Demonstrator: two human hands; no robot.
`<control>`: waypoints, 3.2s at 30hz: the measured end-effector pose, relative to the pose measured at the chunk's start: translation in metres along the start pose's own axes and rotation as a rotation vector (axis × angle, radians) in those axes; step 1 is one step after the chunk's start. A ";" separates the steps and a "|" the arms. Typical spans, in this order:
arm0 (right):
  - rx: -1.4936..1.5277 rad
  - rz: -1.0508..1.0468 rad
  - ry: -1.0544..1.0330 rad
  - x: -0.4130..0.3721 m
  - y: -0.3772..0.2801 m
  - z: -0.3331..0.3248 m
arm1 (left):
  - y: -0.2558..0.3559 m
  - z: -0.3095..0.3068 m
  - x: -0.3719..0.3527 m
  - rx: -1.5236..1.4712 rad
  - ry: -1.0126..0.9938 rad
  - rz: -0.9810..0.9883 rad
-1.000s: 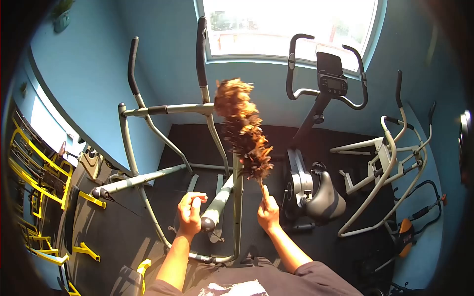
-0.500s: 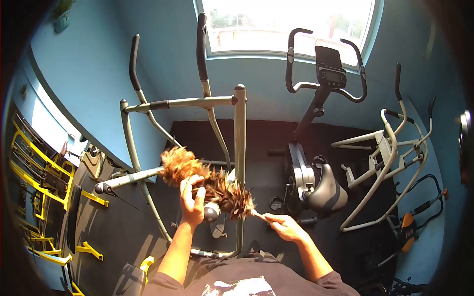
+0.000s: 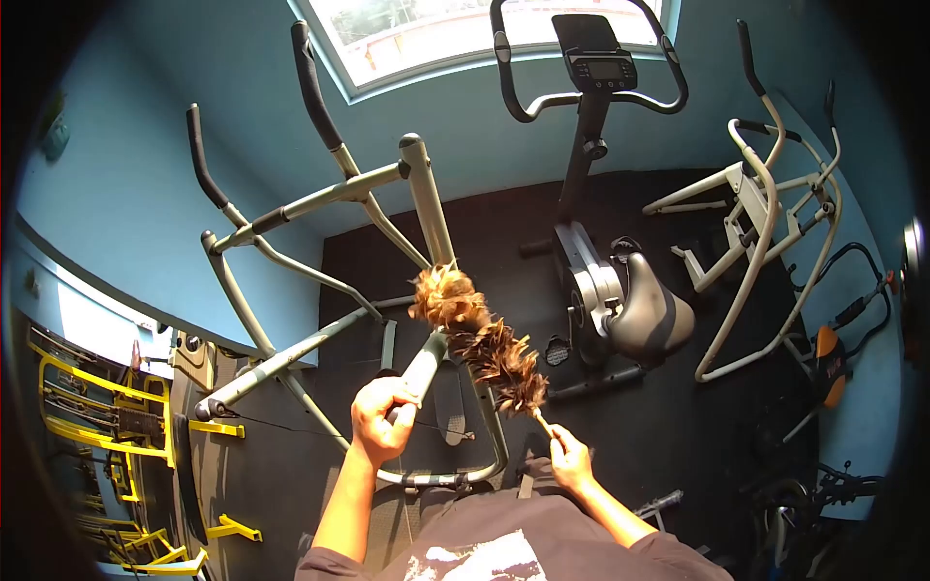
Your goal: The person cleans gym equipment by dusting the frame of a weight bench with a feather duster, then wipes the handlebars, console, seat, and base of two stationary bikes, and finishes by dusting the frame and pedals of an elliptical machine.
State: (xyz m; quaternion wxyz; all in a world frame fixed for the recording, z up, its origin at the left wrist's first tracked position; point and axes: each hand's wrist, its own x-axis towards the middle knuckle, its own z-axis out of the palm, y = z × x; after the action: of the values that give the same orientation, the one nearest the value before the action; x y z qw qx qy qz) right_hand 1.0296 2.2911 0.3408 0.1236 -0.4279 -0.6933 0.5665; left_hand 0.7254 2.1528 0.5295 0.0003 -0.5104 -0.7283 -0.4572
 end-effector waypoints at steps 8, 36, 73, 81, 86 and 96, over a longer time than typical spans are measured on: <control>0.334 0.005 0.092 0.051 -0.031 0.147 | -0.015 0.011 -0.011 -0.054 0.071 0.053; 0.910 1.220 0.186 -0.141 0.446 0.409 | -0.062 0.009 -0.013 0.229 0.034 0.660; -0.522 0.523 0.169 -0.197 0.131 0.264 | -0.017 0.013 -0.014 -0.110 0.342 0.315; -0.143 0.396 0.110 -0.197 0.075 0.142 | -0.015 0.006 -0.019 -0.059 0.259 0.247; -0.201 0.189 0.357 -0.191 0.047 0.088 | -0.016 0.009 -0.020 -0.097 0.250 0.256; -0.074 0.149 0.446 -0.147 -0.008 -0.071 | -0.003 0.027 -0.026 0.028 0.382 0.069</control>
State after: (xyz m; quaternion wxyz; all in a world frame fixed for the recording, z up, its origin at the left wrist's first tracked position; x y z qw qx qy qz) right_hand 1.1616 2.2317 0.4168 0.2156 -0.5967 -0.6358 0.4396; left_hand 0.7482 2.1517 0.4998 0.1614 -0.4389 -0.7033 -0.5355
